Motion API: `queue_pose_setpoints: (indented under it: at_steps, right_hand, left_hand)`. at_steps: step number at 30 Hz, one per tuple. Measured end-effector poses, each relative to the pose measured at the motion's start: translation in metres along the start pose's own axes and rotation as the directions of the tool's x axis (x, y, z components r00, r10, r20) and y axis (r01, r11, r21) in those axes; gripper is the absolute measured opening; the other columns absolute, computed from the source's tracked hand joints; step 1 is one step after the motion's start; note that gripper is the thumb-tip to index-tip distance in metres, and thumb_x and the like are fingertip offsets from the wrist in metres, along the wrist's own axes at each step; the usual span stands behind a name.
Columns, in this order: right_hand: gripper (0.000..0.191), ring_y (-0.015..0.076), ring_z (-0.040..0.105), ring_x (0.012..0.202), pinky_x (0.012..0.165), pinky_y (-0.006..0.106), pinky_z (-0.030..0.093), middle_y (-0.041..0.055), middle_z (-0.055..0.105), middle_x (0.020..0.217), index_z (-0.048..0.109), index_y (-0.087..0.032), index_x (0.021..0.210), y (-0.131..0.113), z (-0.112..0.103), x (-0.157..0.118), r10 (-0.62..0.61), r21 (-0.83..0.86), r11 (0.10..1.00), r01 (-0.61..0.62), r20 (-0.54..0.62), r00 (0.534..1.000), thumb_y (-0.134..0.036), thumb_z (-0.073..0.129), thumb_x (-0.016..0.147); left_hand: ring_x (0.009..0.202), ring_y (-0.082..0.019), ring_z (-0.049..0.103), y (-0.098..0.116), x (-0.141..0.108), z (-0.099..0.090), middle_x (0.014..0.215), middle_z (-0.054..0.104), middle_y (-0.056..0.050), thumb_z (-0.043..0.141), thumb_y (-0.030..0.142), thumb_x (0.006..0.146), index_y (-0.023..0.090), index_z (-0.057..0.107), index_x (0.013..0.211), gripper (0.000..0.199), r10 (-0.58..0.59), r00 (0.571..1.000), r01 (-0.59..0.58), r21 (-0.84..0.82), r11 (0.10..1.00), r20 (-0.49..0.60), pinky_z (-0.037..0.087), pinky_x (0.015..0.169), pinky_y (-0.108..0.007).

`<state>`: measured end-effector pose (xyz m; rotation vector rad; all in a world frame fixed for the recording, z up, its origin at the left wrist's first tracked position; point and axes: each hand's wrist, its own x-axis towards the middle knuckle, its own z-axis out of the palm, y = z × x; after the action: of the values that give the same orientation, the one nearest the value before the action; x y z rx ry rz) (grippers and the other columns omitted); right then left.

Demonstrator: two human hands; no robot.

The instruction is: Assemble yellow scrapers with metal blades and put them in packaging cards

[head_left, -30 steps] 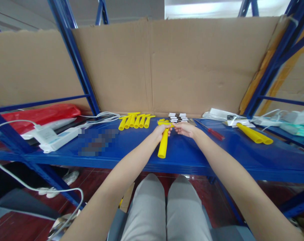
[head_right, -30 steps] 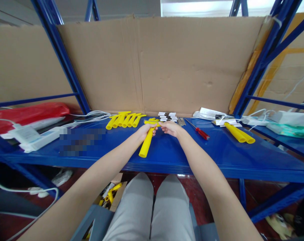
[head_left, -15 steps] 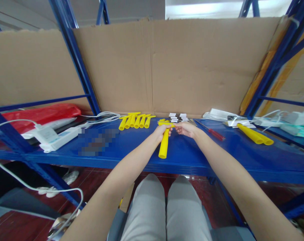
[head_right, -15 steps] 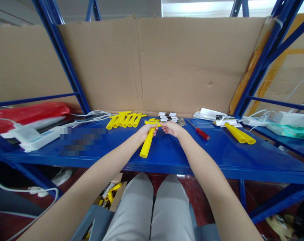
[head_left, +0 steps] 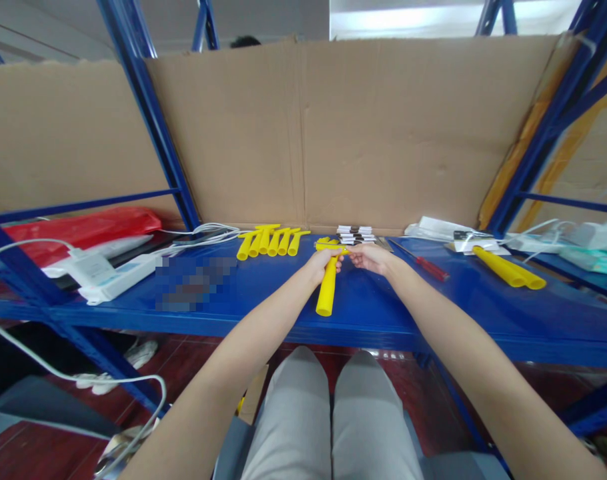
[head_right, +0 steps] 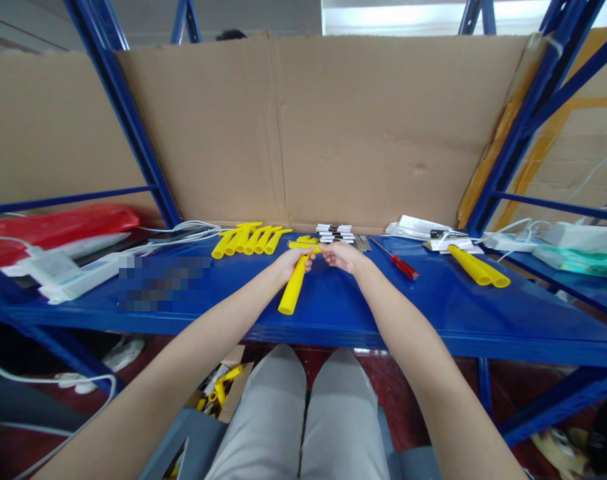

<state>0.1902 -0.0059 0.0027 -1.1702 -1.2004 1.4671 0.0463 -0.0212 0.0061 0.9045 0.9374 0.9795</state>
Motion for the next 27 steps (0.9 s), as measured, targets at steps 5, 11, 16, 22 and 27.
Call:
queue_pose_setpoints:
  at_steps: [5, 11, 16, 22, 27]
  right_hand:
    - [0.025, 0.0062, 0.039, 0.044, 0.044, 0.017, 0.032, -0.0029, 0.048, 0.048, 0.053, -0.016, 0.064, -0.0009, 0.0036, -0.001, 0.029, -0.002, 1.0, -0.029, -0.015, 0.999, -0.011, 0.056, 0.089]
    - [0.023, 0.0069, 0.038, 0.043, 0.043, 0.018, 0.031, -0.0031, 0.048, 0.048, 0.053, -0.017, 0.066, -0.0009, 0.005, 0.0003, 0.055, -0.002, 0.998, -0.055, -0.01, 0.998, -0.014, 0.057, 0.089]
    - [0.022, 0.0067, 0.038, 0.043, 0.042, 0.018, 0.031, -0.0034, 0.048, 0.048, 0.053, -0.017, 0.067, -0.0008, 0.006, -0.0004, 0.038, -0.02, 0.999, -0.038, -0.015, 0.999, -0.016, 0.06, 0.088]
    - [0.026, 0.0057, 0.036, 0.042, 0.04, 0.016, 0.029, -0.0042, 0.046, 0.046, 0.051, -0.017, 0.065, -0.0013, 0.0087, -0.0007, 0.013, -0.069, 0.997, -0.017, -0.049, 0.999, -0.015, 0.059, 0.089]
    - [0.028, 0.0052, 0.037, 0.041, 0.039, 0.017, 0.028, -0.0039, 0.046, 0.048, 0.051, -0.017, 0.063, 0.0021, 0.0082, 0.001, -0.029, -0.155, 0.988, 0.017, -0.069, 0.997, -0.023, 0.066, 0.087]
  left_hand:
    - [0.033, -0.004, 0.038, -0.0007, 0.0017, -0.0007, 0.047, 0.047, 0.005, 0.047, 0.007, 0.09, 0.014, 0.053, 0.074, 0.019, 0.003, 1.0, -0.003, 0.017, 1.0, -0.008, 0.031, 0.037, -0.013]
    - [0.034, -0.005, 0.04, -0.0019, 0.0052, -0.0029, 0.047, 0.048, 0.004, 0.051, 0.006, 0.087, 0.014, 0.054, 0.073, 0.016, 0.021, 1.0, -0.021, 0.011, 1.0, -0.007, 0.031, 0.036, -0.015]
    - [0.034, -0.006, 0.041, -0.0028, 0.0056, -0.0028, 0.046, 0.048, 0.003, 0.05, 0.006, 0.087, 0.014, 0.053, 0.072, 0.017, 0.036, 0.999, -0.036, 0.024, 0.999, -0.007, 0.032, 0.036, -0.015]
    - [0.033, -0.004, 0.039, -0.0021, 0.002, -0.0009, 0.045, 0.047, 0.005, 0.051, 0.007, 0.089, 0.014, 0.052, 0.071, 0.02, 0.024, 1.0, -0.024, 0.019, 1.0, -0.018, 0.03, 0.036, -0.014]
    - [0.033, -0.005, 0.039, -0.0011, 0.0005, -0.0009, 0.045, 0.046, 0.005, 0.049, 0.006, 0.089, 0.013, 0.053, 0.072, 0.019, 0.028, 0.999, -0.028, 0.011, 1.0, -0.024, 0.031, 0.036, -0.014]
